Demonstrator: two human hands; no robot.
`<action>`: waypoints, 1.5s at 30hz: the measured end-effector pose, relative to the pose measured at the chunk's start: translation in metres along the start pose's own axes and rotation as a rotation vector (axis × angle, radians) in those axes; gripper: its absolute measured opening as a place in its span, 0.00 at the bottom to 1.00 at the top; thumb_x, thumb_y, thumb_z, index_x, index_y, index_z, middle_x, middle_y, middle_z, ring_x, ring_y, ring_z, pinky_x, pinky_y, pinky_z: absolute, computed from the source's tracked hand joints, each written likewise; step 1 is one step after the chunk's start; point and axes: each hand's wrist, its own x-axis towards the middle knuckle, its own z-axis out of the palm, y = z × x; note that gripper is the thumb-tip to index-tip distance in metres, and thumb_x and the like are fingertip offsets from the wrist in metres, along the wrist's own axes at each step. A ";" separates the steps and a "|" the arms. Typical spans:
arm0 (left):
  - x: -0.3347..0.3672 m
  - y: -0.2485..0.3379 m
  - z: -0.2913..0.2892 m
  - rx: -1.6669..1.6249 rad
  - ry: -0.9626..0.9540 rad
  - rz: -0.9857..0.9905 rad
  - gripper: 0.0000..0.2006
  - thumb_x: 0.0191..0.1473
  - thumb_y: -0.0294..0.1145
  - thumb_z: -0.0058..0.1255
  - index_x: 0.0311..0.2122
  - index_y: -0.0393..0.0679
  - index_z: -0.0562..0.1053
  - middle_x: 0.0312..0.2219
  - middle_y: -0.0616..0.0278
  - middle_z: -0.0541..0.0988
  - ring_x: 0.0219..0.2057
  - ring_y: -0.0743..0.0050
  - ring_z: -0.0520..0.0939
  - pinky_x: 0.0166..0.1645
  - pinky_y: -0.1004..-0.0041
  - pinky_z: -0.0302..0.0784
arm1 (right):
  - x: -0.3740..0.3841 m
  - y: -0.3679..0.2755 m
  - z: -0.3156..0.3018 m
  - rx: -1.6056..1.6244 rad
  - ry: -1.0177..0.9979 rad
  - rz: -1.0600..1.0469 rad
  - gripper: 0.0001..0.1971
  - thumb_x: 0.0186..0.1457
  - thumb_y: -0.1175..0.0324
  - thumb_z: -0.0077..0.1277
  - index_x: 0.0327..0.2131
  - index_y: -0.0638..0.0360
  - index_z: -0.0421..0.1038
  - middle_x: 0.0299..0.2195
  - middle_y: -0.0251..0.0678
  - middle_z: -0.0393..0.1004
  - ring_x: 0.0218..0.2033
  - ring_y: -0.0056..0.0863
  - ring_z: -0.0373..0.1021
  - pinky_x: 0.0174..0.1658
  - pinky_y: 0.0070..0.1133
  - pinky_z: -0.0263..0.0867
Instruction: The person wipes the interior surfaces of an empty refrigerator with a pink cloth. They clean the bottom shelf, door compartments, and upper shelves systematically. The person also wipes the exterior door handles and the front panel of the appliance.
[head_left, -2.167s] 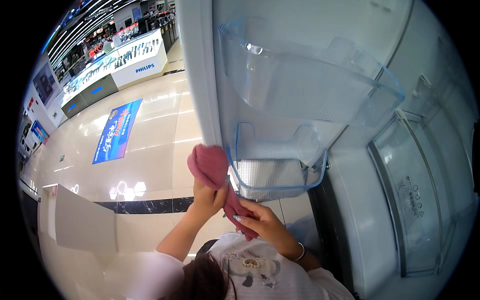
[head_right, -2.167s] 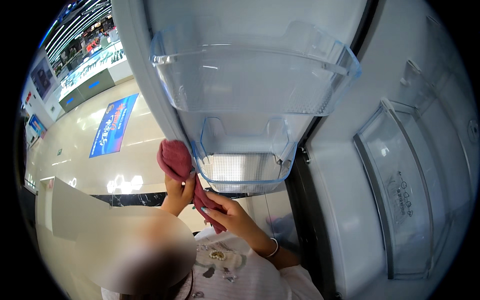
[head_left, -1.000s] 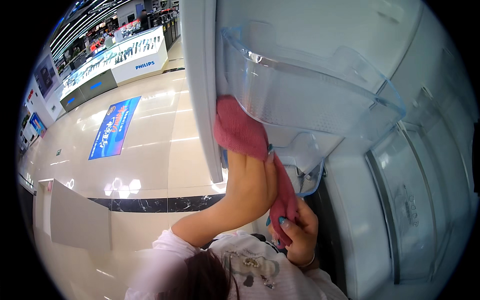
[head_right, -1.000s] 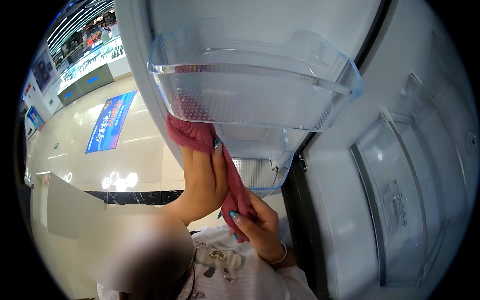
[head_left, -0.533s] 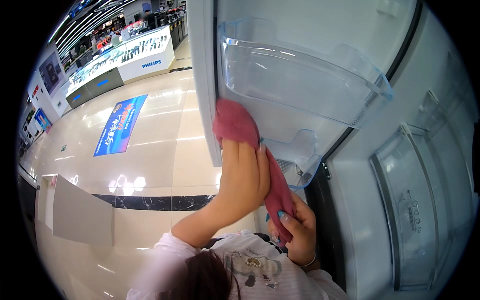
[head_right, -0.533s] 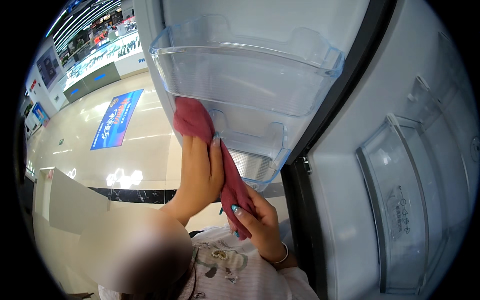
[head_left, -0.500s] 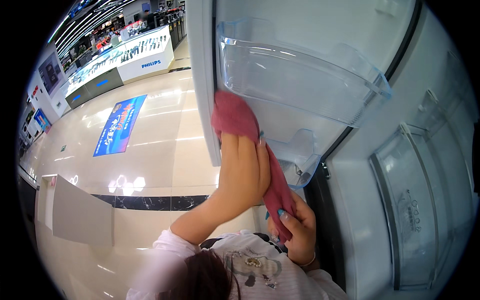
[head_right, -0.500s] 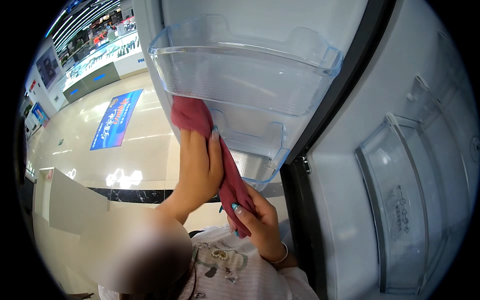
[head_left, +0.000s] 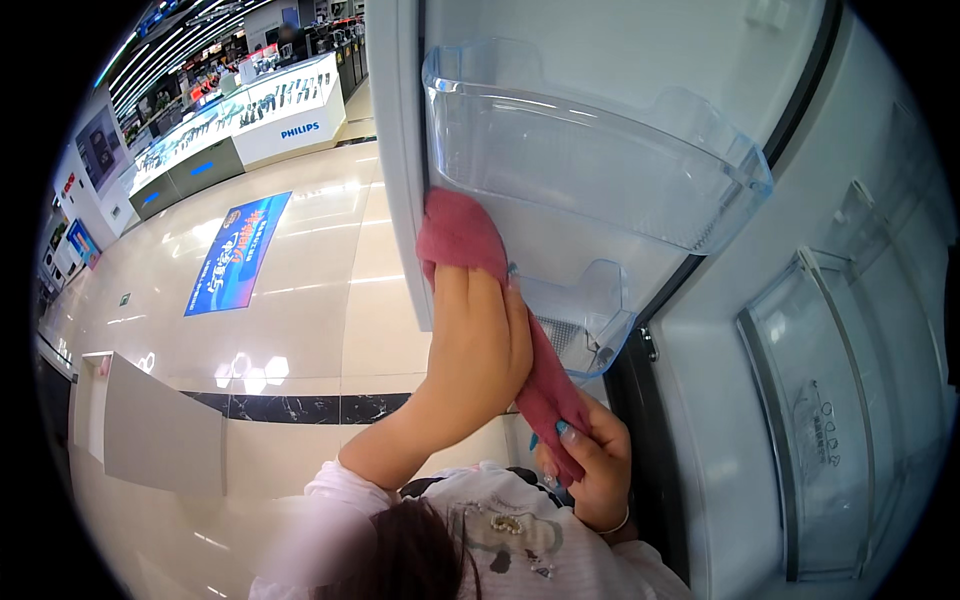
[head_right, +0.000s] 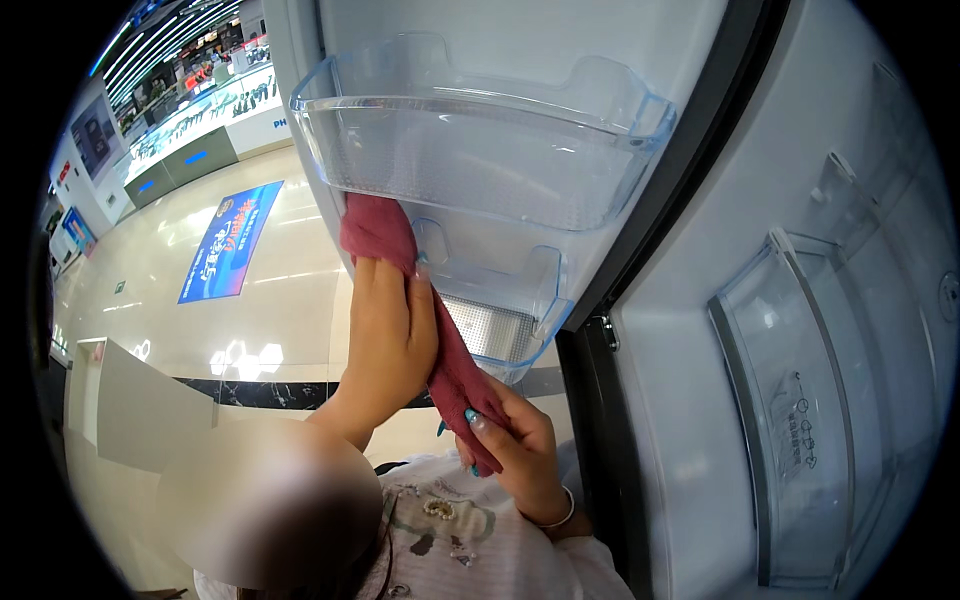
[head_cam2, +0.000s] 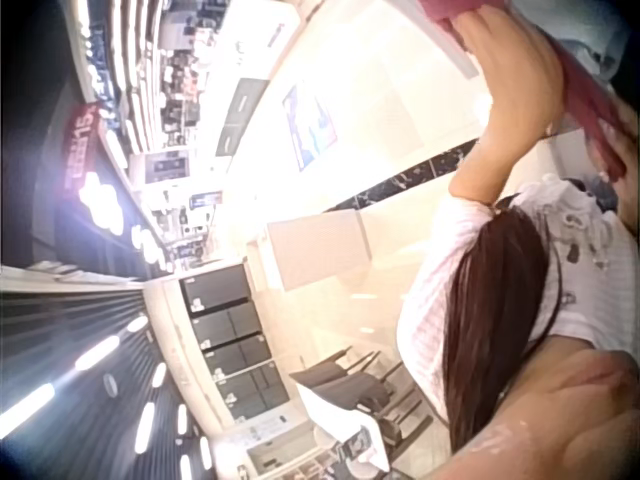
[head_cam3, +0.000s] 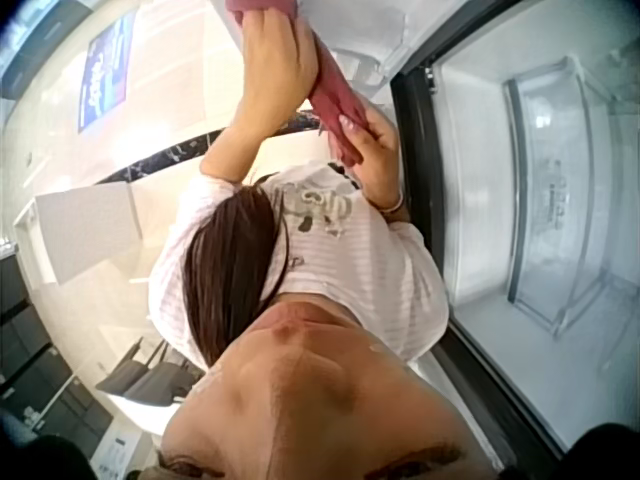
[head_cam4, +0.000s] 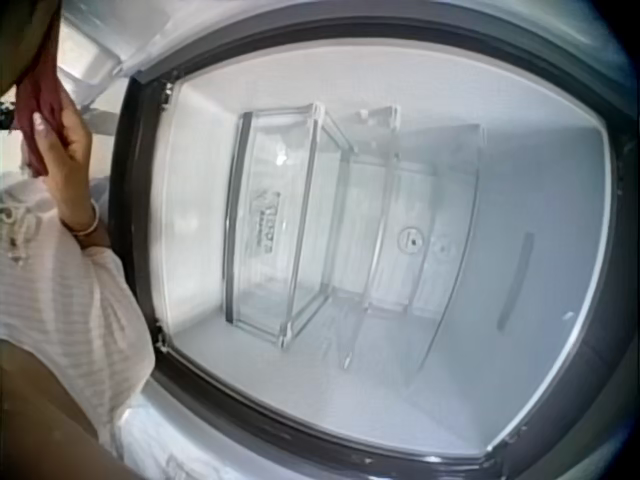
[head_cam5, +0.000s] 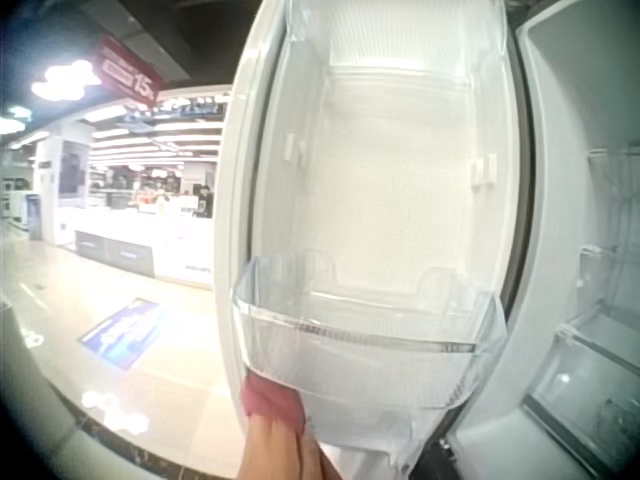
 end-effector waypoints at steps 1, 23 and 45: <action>0.005 -0.001 0.001 -0.038 0.038 -0.014 0.05 0.50 0.20 0.40 0.32 0.30 0.63 0.27 0.41 0.65 0.28 0.42 0.67 0.32 0.58 0.63 | 0.000 0.000 0.001 0.006 0.009 0.003 0.23 0.56 0.74 0.39 0.54 0.71 0.52 0.28 0.39 0.69 0.22 0.19 0.64 0.26 0.15 0.60; -0.012 -0.018 -0.003 0.074 -0.075 -0.104 0.07 0.51 0.22 0.38 0.35 0.31 0.66 0.26 0.45 0.69 0.26 0.46 0.70 0.32 0.64 0.66 | -0.005 0.009 0.000 -0.031 0.087 0.057 0.21 0.56 0.74 0.39 0.53 0.70 0.54 0.27 0.36 0.69 0.23 0.16 0.64 0.26 0.13 0.60; -0.006 0.015 -0.014 -0.595 -0.461 0.530 0.16 0.37 0.22 0.50 0.37 0.33 0.69 0.40 0.45 0.70 0.39 0.45 0.71 0.44 0.58 0.67 | -0.023 0.010 -0.014 -0.493 0.546 -0.715 0.38 0.50 0.70 0.45 0.58 0.70 0.33 0.57 0.47 0.46 0.58 0.35 0.48 0.59 0.30 0.43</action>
